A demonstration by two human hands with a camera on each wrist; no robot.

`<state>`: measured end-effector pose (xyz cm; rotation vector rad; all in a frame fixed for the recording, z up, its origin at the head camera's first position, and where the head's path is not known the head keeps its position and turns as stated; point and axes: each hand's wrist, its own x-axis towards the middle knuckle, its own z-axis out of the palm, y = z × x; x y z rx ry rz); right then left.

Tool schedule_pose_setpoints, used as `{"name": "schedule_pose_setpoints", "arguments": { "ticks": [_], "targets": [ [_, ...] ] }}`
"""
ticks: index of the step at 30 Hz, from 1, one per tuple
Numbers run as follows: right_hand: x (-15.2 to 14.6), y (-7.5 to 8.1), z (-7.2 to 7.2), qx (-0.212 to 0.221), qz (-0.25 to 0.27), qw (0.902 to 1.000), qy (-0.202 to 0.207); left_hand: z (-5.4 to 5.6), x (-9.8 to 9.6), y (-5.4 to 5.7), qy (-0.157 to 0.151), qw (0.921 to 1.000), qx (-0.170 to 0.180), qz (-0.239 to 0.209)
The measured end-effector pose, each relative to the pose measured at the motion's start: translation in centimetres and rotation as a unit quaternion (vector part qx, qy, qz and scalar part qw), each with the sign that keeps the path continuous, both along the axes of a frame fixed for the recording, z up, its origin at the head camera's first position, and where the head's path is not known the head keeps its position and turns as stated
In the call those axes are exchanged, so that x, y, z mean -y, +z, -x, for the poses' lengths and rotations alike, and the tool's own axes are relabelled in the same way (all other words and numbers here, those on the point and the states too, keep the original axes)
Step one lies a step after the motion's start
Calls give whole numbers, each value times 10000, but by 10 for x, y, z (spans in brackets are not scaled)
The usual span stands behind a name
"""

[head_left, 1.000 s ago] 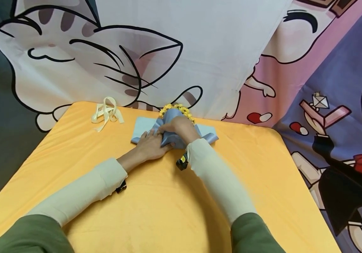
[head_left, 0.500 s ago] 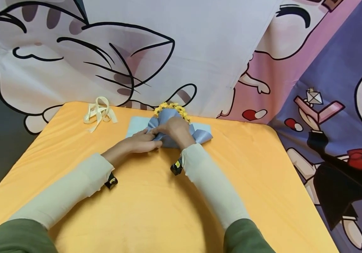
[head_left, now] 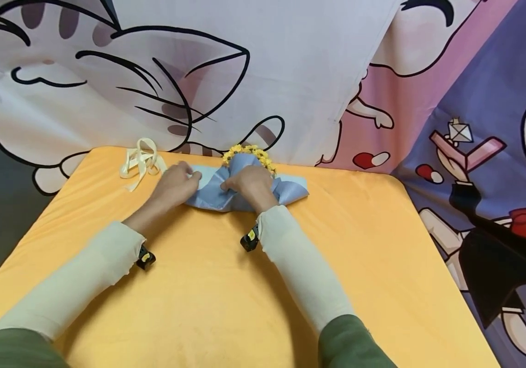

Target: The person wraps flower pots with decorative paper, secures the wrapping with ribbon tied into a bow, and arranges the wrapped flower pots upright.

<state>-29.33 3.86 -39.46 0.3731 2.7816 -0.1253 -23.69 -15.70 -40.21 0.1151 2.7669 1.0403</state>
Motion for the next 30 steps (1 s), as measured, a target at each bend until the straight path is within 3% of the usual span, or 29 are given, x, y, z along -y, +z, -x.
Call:
{"name": "schedule_pose_setpoints", "arguments": {
  "ticks": [2,4,5,7,10,12,14,16,20,21,23,24,26,30],
  "targets": [
    [0,-2,3,-41,-4,10000,-28,-2,8,3,421,9986,308,102],
    [0,-2,4,-33,-4,10000,-30,-3,13,5,609,9927,986,-325],
    [-1,-3,5,-41,-2,10000,-27,-3,14,6,706,9861,1338,-685],
    [-1,-1,4,-7,48,10000,-52,-1,15,7,999,9627,1935,-1604],
    [-2,-10,11,1,177,9998,-93,2,14,5,1376,9259,2324,-2641],
    [-3,-17,15,-16,262,9996,-121,4,11,3,1573,9063,2405,-3100],
    [-4,-21,17,-38,300,9994,-138,6,8,0,1602,8947,2373,-3428],
    [-4,-17,13,-54,331,9994,-132,7,4,-1,1507,8908,2223,-3666],
    [-3,0,-4,-82,359,9992,-121,7,-7,-2,1213,8956,1612,-3966],
    [-3,5,-9,-61,403,9991,-108,6,-9,-3,1156,8933,1500,-4076],
    [-3,9,-12,-88,481,9988,-78,6,-13,-4,1063,8793,1402,-4425],
    [-5,7,-11,-104,535,9985,-60,6,-15,-5,1006,8692,1430,-4625],
    [-8,5,-9,-123,610,9981,19,8,-18,-9,855,8362,1655,-5158],
    [-11,9,-14,-174,679,9975,124,14,-21,-21,841,7332,2361,-6322]
  ]
}}
